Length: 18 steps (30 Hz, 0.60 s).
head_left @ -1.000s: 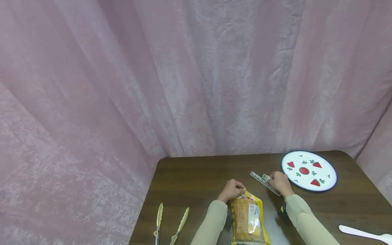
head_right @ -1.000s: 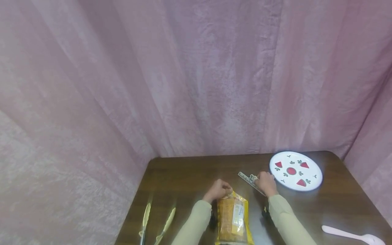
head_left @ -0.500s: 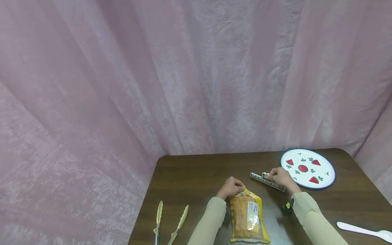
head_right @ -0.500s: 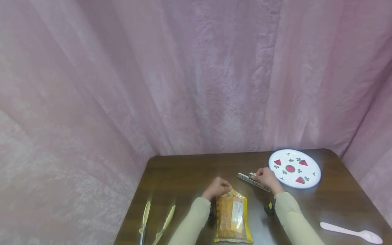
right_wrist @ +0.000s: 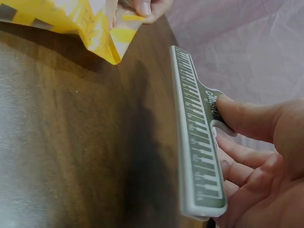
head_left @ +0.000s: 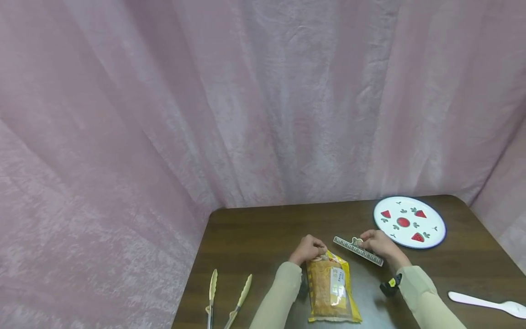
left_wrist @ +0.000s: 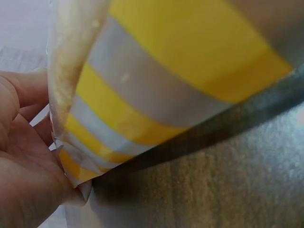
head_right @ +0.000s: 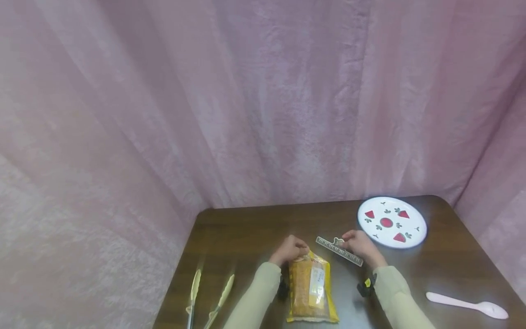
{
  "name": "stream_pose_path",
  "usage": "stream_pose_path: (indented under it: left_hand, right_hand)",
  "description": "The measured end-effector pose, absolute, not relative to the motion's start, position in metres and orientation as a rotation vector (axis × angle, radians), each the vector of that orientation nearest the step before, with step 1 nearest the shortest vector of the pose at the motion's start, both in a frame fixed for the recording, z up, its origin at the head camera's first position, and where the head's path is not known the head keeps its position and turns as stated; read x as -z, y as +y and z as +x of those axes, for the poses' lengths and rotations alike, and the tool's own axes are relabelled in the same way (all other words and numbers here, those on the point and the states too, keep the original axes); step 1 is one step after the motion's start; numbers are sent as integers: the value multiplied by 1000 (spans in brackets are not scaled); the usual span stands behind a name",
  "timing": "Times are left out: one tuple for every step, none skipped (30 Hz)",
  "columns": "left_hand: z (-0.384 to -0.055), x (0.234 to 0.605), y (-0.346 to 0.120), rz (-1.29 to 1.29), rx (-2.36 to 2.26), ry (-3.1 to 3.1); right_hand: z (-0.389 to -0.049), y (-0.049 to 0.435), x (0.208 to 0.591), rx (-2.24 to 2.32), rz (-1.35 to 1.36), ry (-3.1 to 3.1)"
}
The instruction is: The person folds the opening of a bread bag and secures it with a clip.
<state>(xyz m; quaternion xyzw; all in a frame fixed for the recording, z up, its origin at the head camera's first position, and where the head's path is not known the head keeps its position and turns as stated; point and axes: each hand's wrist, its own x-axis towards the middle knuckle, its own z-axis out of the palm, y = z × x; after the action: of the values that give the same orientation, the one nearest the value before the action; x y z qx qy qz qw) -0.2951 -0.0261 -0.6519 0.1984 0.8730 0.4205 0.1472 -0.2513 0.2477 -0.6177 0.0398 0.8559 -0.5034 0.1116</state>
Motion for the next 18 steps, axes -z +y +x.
stream_pose_path:
  left_hand:
    - [-296, 652, -26, 570, -1215, 2508]
    - [-296, 652, -27, 569, -1222, 2504]
    - [-296, 652, -27, 564, -1225, 2502]
    - [-297, 653, -27, 563, -1224, 2506]
    - [-297, 653, -27, 559, -1224, 2507]
    - [-297, 653, -27, 553, -1224, 2508]
    - [-297, 654, -27, 553, -1222, 2514]
    - [-297, 654, -27, 555, -1221, 2518]
    - [-298, 654, -27, 559, -1217, 2521]
    - [-298, 654, -27, 564, -1215, 2521]
    - [-298, 654, -27, 565, -1217, 2519]
    - [-298, 654, -27, 568, -1218, 2519]
    - [-298, 654, -27, 571, -1219, 2517]
    - [-297, 654, -27, 570, -1222, 2512]
    - [-297, 654, -27, 569, -1222, 2511]
    - [-297, 654, -27, 568, -1221, 2510]
    - [-296, 654, -27, 564, -1220, 2509]
    - [-296, 654, -27, 562, -1221, 2507]
  right_hand:
    - [-250, 248, 617, 1461, 106, 2508]
    - [-250, 248, 617, 1445, 94, 2507]
    - [-249, 248, 617, 1432, 86, 2507]
    - [-248, 248, 617, 1428, 86, 2500]
    - [-247, 248, 617, 1425, 78, 2502]
    - [-247, 247, 617, 1428, 77, 2500]
    - [-246, 247, 616, 1428, 69, 2506]
    - [-245, 247, 616, 1438, 69, 2508]
    - [-245, 246, 616, 1447, 73, 2510]
    - [-244, 246, 617, 1452, 76, 2513]
    - [-244, 246, 617, 1458, 78, 2519]
    - [-243, 246, 617, 1465, 77, 2522]
    - [-242, 246, 617, 1474, 72, 2526]
    - [-241, 246, 618, 1491, 71, 2521]
    - [-239, 245, 619, 1508, 77, 2513]
    - [-238, 245, 620, 1530, 81, 2499]
    - [-237, 245, 621, 1554, 83, 2482]
    - [-236, 245, 623, 1585, 81, 2462]
